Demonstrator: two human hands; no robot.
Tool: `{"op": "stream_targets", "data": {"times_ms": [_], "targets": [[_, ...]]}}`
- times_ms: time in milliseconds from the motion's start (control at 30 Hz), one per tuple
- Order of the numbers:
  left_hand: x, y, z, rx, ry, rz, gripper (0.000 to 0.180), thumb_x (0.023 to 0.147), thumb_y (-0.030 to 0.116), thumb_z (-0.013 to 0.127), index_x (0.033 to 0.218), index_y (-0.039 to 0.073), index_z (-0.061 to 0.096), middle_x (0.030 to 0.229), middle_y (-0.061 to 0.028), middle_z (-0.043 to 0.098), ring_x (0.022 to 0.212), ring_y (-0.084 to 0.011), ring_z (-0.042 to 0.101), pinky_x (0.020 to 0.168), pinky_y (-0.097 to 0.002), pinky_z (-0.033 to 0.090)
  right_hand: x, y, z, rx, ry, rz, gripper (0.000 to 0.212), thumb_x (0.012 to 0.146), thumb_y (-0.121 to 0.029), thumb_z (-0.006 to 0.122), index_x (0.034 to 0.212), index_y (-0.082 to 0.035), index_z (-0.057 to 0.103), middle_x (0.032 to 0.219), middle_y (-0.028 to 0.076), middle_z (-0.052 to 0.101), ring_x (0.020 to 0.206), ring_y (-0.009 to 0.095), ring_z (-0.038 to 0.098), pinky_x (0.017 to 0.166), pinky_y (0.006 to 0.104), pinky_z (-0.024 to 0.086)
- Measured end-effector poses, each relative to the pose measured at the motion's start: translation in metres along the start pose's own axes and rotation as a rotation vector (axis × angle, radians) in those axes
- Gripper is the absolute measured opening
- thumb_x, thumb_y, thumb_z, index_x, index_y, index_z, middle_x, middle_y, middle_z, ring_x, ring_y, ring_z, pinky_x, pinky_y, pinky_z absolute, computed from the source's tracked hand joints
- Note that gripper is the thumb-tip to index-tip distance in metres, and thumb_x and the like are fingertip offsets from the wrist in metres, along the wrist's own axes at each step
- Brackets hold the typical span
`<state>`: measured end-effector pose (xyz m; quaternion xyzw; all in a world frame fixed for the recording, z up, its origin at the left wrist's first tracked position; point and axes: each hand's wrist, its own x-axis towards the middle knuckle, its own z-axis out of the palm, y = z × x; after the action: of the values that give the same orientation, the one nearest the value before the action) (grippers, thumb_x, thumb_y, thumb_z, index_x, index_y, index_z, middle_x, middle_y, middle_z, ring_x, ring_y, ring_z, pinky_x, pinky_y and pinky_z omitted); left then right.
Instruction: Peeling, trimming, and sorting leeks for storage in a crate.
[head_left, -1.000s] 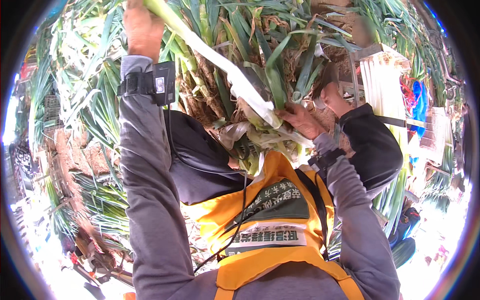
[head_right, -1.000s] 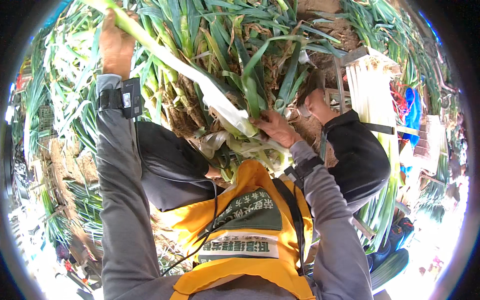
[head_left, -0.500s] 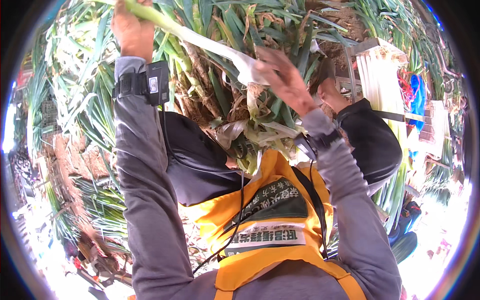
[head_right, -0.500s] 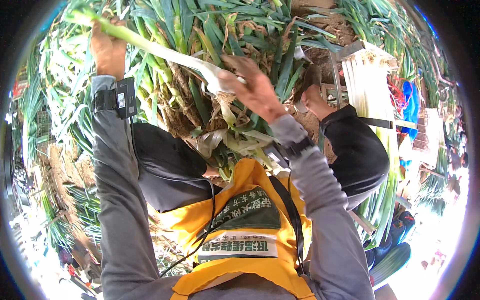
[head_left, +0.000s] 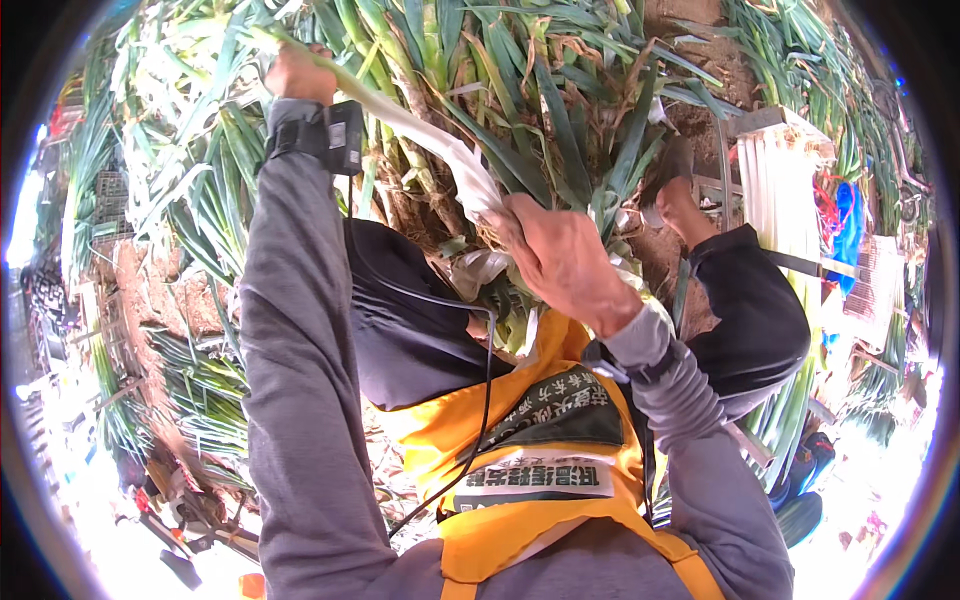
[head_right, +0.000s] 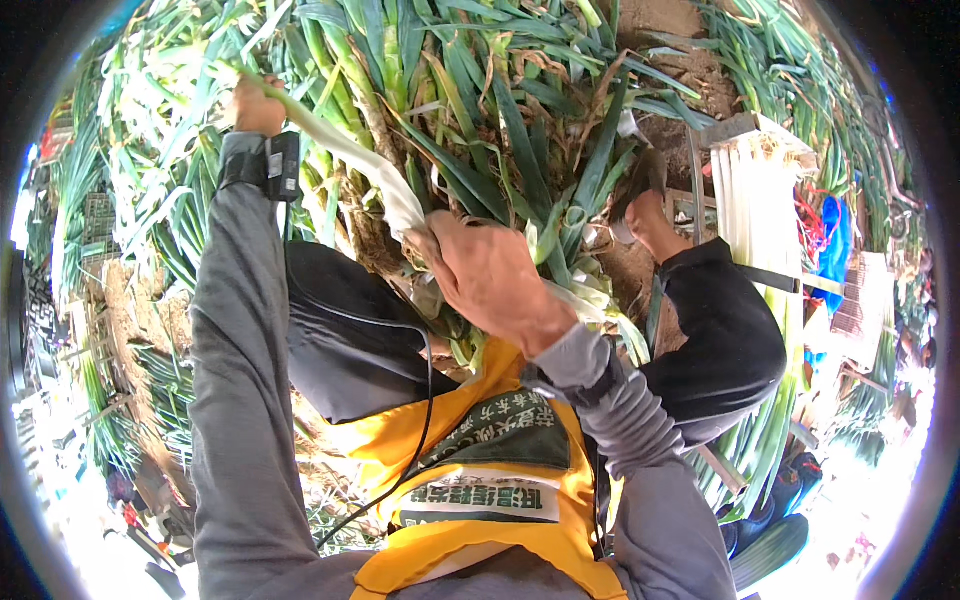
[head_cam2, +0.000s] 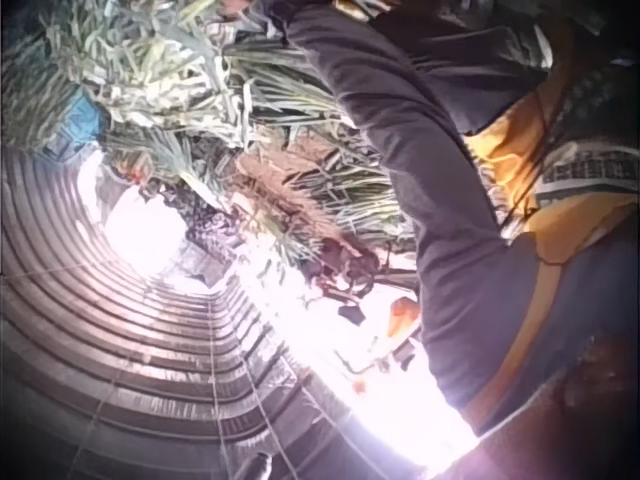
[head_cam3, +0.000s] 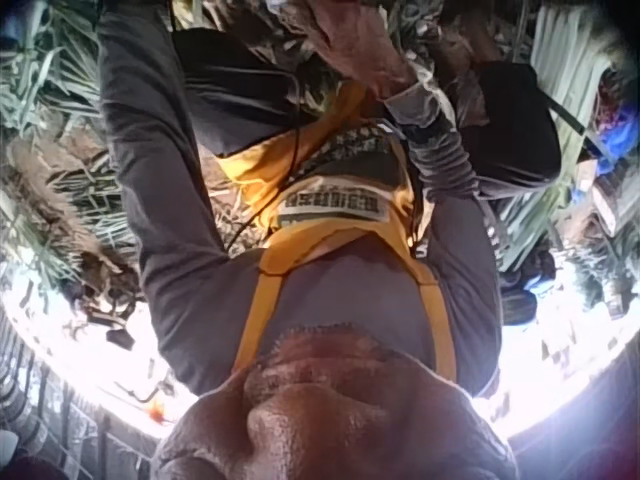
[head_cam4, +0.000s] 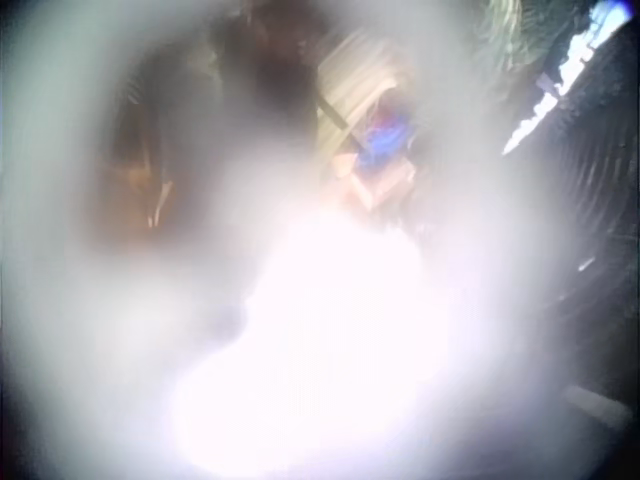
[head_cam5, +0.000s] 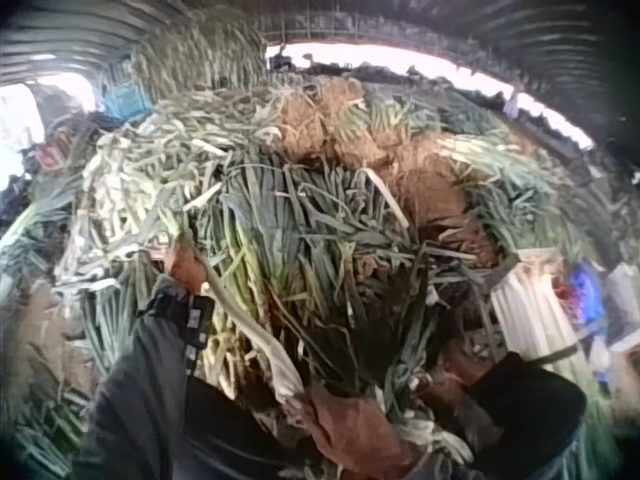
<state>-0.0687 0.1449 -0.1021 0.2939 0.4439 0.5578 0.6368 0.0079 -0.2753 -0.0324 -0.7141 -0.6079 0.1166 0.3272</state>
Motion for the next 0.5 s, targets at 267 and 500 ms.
{"op": "stream_targets", "data": {"times_ms": [267,500], "targets": [[-0.069,-0.018,0.051,-0.055,0.04,-0.114,0.037,0.099,0.03,0.052,0.105,-0.006,0.051,0.076,-0.0185,0.062,0.06,-0.0259,0.059,0.056,-0.04,0.052,-0.037,-0.018,-0.041,-0.145,0.069,0.109,0.018,0.094,-0.021,0.059,0.085,-0.007,0.054,0.052,0.013,0.051,0.047,0.031,0.057,0.044,0.0399,0.043],[-0.042,0.0,0.031,0.128,-0.055,0.038,0.039,0.098,0.035,0.055,0.098,-0.005,0.054,0.078,-0.0159,0.066,0.061,-0.0246,0.062,0.057,-0.0385,0.053,-0.084,-0.034,-0.072,-0.091,-0.009,0.255,0.007,0.092,-0.009,0.06,0.089,-0.003,0.059,0.058,0.017,0.054,0.048,0.03,0.058,0.047,0.0403,0.043]]}}
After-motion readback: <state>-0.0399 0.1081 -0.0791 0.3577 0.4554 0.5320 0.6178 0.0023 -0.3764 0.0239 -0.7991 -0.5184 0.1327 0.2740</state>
